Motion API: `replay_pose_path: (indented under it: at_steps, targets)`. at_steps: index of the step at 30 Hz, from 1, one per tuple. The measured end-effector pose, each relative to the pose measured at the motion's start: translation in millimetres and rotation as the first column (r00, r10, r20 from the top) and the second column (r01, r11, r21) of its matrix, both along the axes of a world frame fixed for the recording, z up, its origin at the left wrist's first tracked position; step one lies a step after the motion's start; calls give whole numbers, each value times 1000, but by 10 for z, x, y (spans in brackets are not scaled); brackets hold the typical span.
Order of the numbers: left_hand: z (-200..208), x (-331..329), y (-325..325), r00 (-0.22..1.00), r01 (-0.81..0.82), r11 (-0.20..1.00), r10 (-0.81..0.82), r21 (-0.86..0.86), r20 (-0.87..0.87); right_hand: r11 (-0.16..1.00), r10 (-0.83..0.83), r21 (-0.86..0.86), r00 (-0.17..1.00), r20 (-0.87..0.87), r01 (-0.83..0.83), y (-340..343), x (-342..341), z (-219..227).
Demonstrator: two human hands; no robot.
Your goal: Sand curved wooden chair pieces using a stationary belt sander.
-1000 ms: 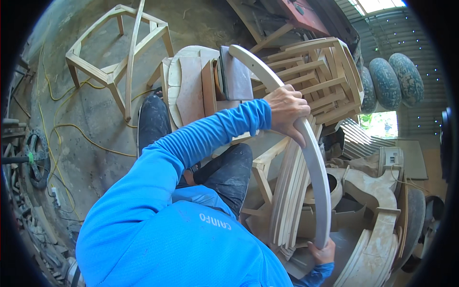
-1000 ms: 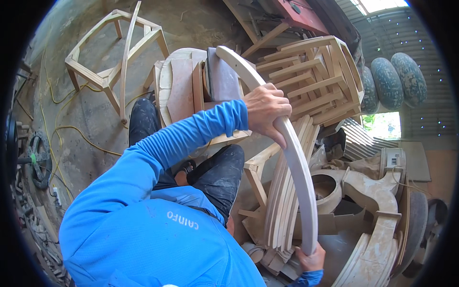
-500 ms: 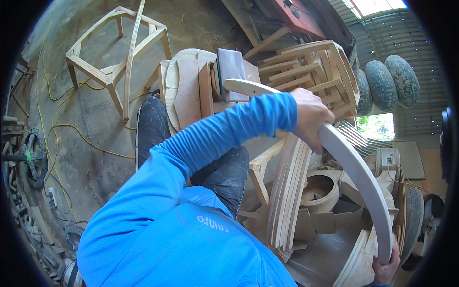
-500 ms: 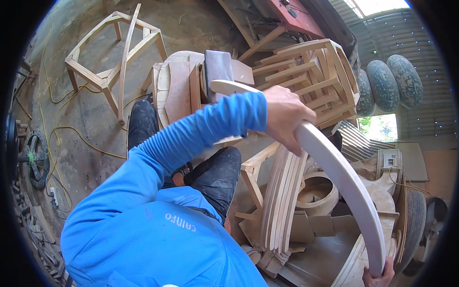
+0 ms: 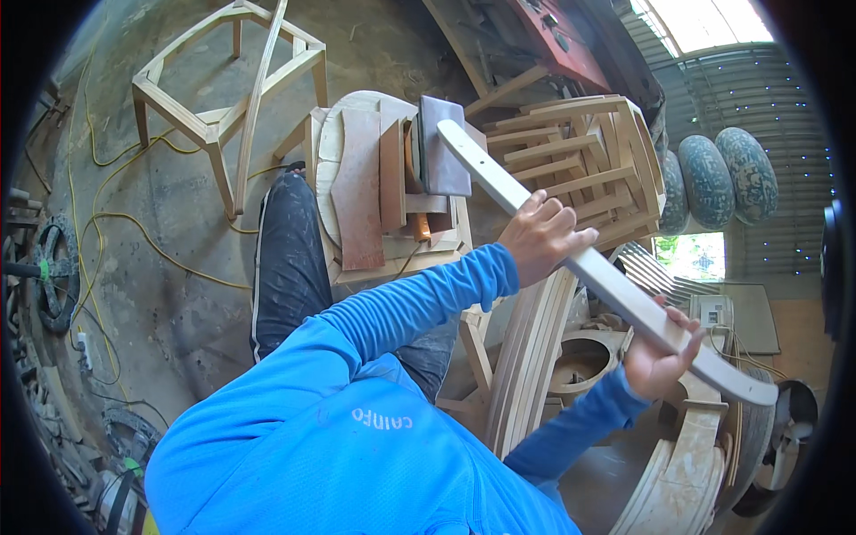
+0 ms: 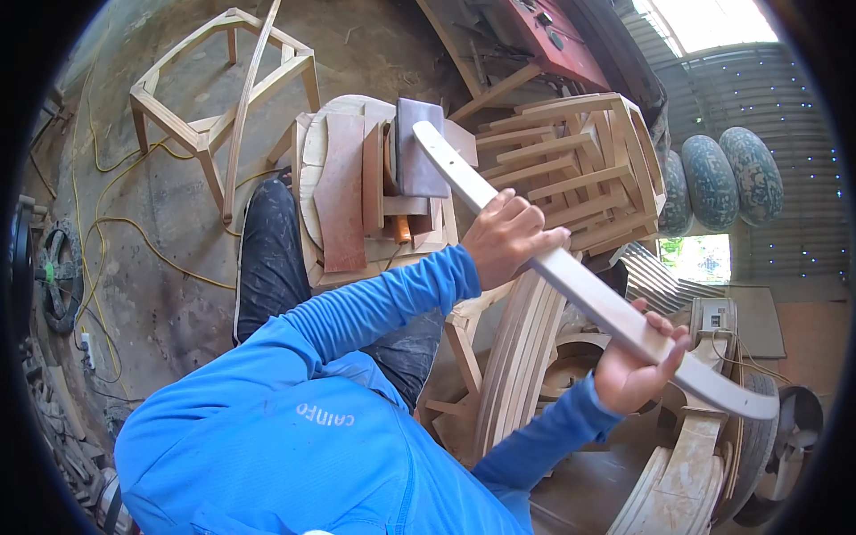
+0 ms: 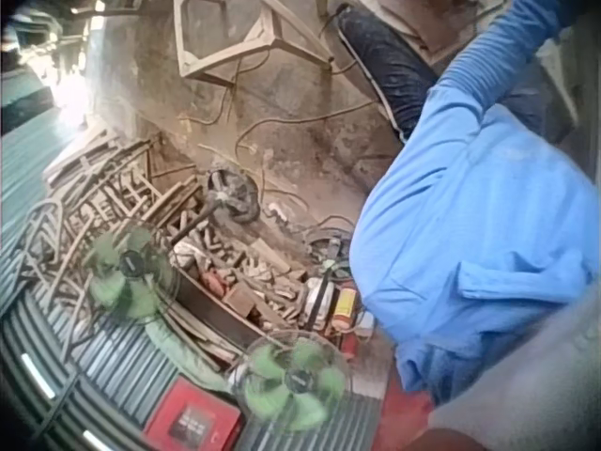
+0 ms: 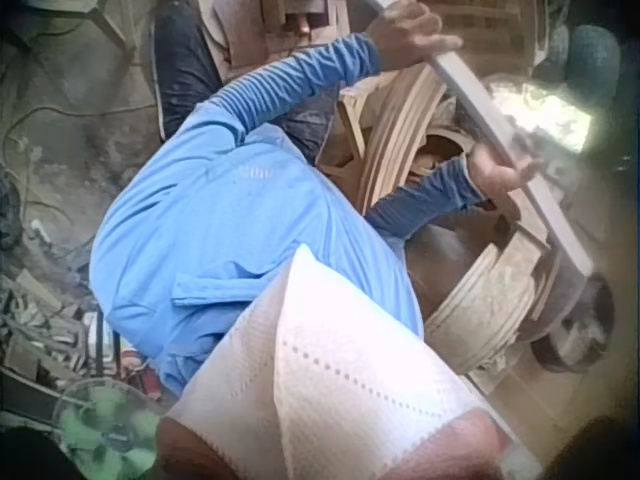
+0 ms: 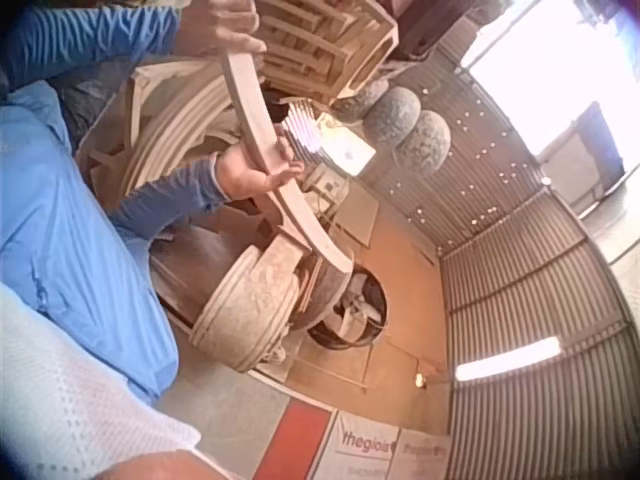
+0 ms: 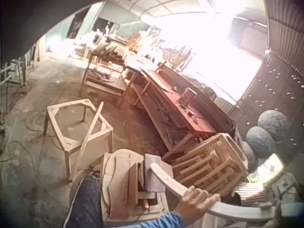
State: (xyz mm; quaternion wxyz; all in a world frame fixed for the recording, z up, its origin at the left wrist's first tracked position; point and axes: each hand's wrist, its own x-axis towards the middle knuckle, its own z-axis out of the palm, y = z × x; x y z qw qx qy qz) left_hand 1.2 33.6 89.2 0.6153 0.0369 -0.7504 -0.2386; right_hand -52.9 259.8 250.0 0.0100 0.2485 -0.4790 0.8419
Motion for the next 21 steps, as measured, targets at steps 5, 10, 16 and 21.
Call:
replay_pose_path:
  at_steps: [5,10,16,21]
  targets:
    - [200,0,-362,909,286,951,-307,113,283,969,243,125,926,-287,-215,-298,-390,584]
    - [356,-201,-299,961,237,914,-269,330,57,797,558,452,775,-295,-402,-1266,-489,1660]
    - [405,-361,-906,996,84,930,-90,358,0,866,382,449,869,-315,-219,-2312,-492,1781]
    - [59,-496,-1129,984,156,973,-138,170,-110,840,531,364,747,-400,-402,-1743,-302,1181]
